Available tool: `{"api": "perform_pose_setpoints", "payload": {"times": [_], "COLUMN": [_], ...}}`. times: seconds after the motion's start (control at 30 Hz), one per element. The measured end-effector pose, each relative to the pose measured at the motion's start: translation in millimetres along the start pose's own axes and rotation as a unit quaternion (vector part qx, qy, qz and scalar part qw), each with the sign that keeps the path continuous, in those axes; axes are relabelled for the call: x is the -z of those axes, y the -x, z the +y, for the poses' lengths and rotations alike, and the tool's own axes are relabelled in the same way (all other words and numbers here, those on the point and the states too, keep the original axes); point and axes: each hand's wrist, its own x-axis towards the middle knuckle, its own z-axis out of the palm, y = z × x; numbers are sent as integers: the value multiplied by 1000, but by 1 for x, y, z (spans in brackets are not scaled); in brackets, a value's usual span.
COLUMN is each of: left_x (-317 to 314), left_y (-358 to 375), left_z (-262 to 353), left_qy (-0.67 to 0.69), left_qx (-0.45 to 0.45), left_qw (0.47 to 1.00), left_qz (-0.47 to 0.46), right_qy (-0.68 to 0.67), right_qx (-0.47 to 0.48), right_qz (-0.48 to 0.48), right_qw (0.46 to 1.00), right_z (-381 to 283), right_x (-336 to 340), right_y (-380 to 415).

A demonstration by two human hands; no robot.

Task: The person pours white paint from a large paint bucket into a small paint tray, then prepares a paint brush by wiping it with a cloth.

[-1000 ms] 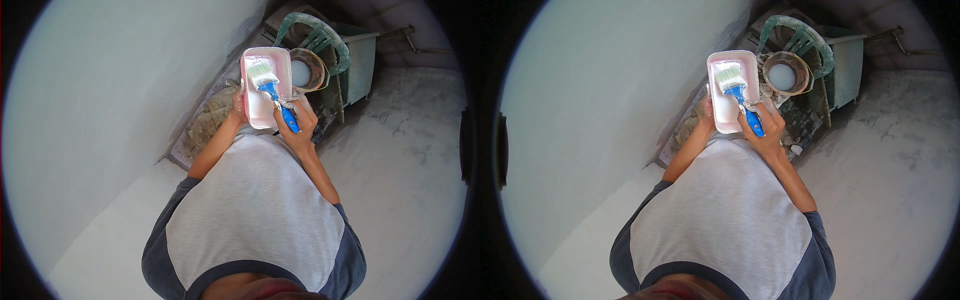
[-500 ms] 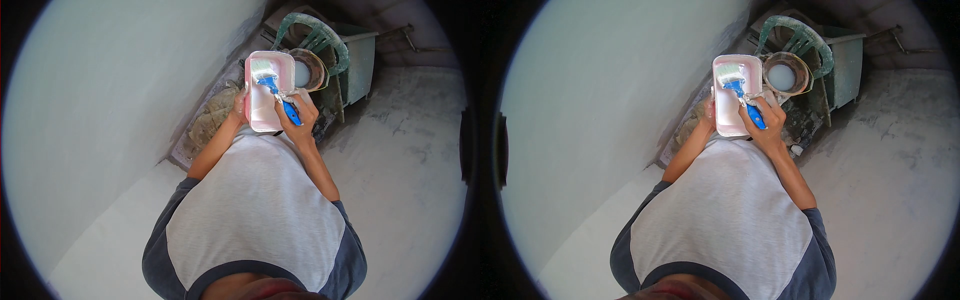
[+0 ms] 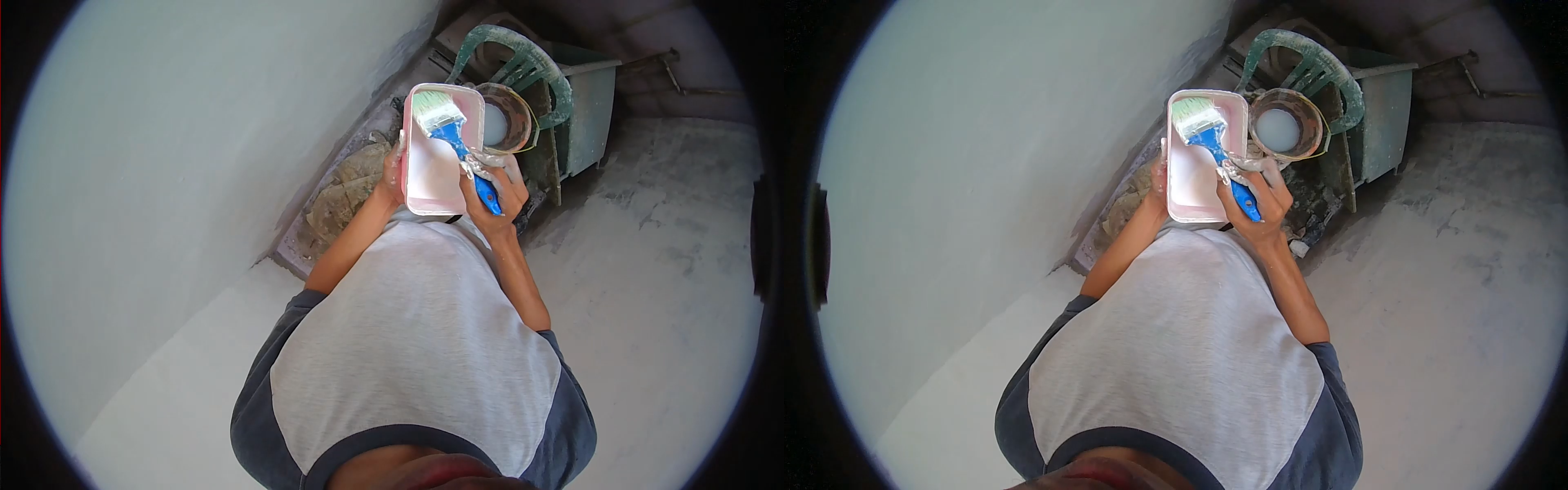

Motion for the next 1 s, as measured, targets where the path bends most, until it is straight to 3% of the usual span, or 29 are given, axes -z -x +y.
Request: {"api": "perform_pose_setpoints", "payload": {"times": [0.17,0.27,0.33,0.4,0.47,0.53,0.57,0.67,0.87,1.0], "left_x": [-11,-29,-29,-25,-13,-8,-5,-21,-26,-10], "left_y": [-3,-8,-9,-11,-10,-9,-8,-6,-7,-12], "left_z": [2,6,7,7,7,8,9,13,14,12], "left_qy": [34,33,49,65,54,42,29,-8,-69,-44], "left_qx": [-31,-20,-11,-3,11,14,17,16,10,15], "left_qw": [999,997,997,997,998,999,999,999,991,996], "left_qz": [-19,-61,-54,-48,-9,0,9,40,112,76], "right_qy": [-4,-132,-129,-57,-86,-112,-72,-6,41,43], "right_qx": [21,-54,-77,-135,-135,-120,-49,11,2,11], "right_qz": [48,143,130,62,39,-70,-119,-155,-212,-209], "right_qw": [999,979,980,987,986,984,989,988,976,977], "right_z": [-5,-4,-2,-4,-1,3,6,-5,2,-1], "right_x": [11,18,33,45,44,46,44,33,12,4], "right_y": [-5,-16,-26,-32,-34,-32,-35,-35,-26,-15]}}
